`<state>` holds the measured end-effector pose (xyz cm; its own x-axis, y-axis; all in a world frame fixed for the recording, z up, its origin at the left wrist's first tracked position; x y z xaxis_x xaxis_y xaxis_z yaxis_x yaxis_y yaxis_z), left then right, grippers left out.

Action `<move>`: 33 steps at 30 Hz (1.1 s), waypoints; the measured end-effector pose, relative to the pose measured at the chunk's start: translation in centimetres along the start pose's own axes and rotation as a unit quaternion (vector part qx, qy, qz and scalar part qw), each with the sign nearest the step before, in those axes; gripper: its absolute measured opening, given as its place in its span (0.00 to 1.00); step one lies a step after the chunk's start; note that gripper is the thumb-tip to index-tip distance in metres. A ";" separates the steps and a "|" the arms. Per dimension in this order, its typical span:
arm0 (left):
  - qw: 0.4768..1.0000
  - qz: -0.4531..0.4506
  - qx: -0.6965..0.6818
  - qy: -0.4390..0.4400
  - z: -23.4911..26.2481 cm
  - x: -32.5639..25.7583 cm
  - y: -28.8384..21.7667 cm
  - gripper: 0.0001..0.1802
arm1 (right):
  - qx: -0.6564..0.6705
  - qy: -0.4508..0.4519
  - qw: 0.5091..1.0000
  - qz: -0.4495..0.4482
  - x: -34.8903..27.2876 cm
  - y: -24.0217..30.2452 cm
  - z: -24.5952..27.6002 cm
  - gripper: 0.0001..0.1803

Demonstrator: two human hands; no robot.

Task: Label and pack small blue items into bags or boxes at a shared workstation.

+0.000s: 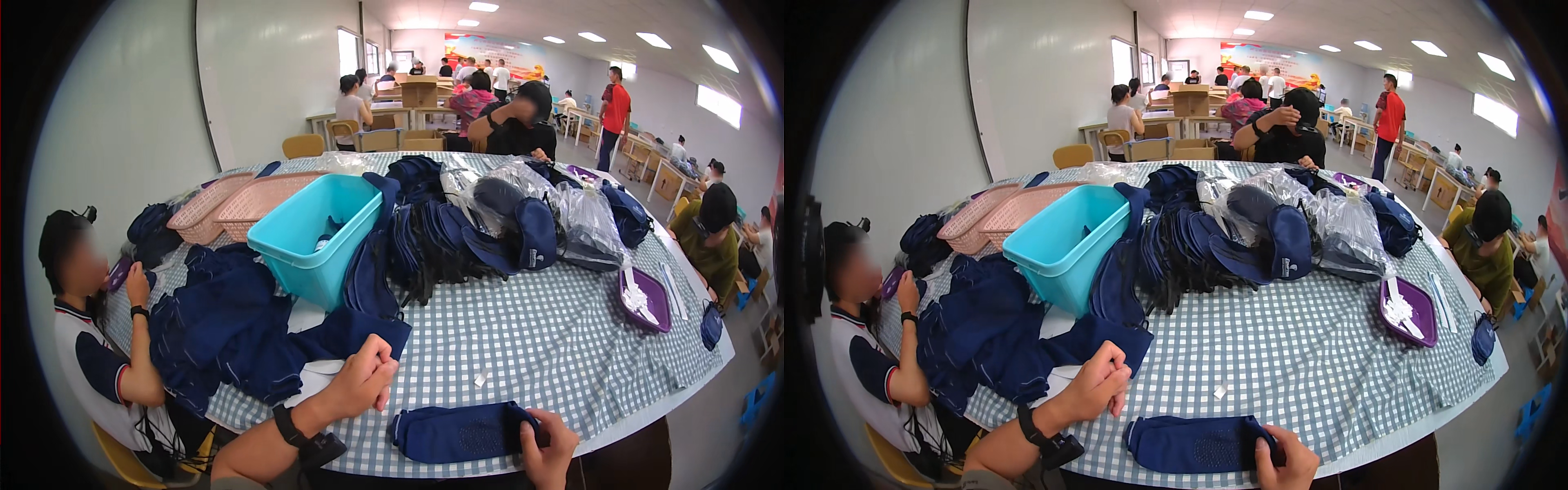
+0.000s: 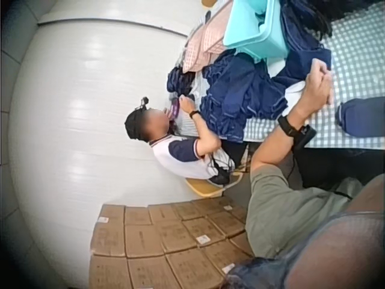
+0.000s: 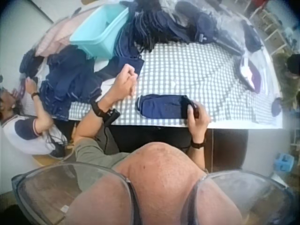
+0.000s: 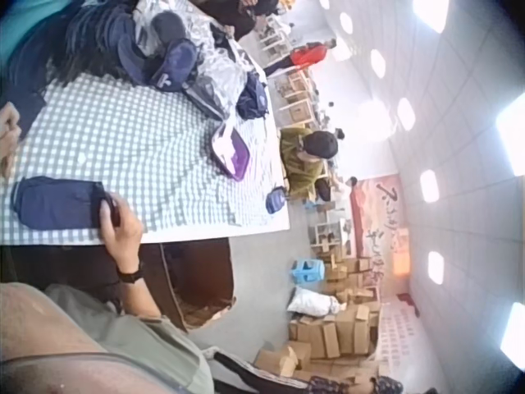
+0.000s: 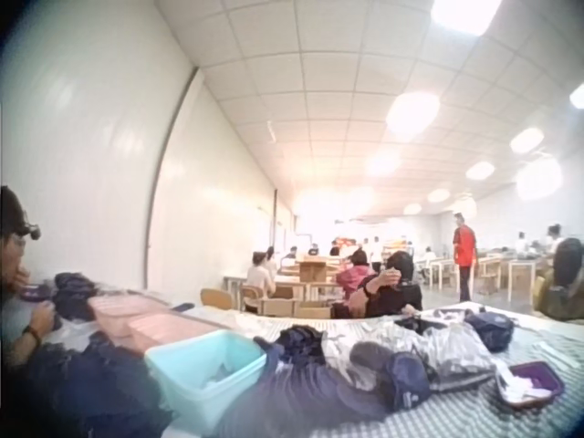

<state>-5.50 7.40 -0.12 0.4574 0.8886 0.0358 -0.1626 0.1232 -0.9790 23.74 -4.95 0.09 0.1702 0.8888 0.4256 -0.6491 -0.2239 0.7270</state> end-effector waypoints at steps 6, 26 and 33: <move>0.993 -0.039 -0.105 -0.035 0.3 0.4 0.0 0.08 | 0.016 -0.002 1.000 -0.011 -0.1 0.0 0.5 0.12; 0.987 -0.098 0.120 0.043 -0.1 -0.6 -1.4 0.06 | 0.012 0.000 1.000 0.018 0.1 0.5 -0.3 0.11; 0.977 -0.110 0.184 0.019 -0.9 0.1 -2.7 0.08 | -0.002 -0.027 0.999 -0.021 -0.2 -0.8 0.0 0.10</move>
<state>-4.22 6.70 2.29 0.5476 0.8066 0.2224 -0.3576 0.4659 -0.8094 24.19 -4.93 -0.55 0.2374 0.8739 0.4242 -0.6436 -0.1856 0.7425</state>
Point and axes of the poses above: each hand's wrist, its own x-axis towards the middle knuckle, its own z-axis out of the back of the hand, y = z × x, the point moved 6 cm from there along x, towards the middle knuckle, and after that the axes turned 4 degrees about y, right-handed, at the moved point
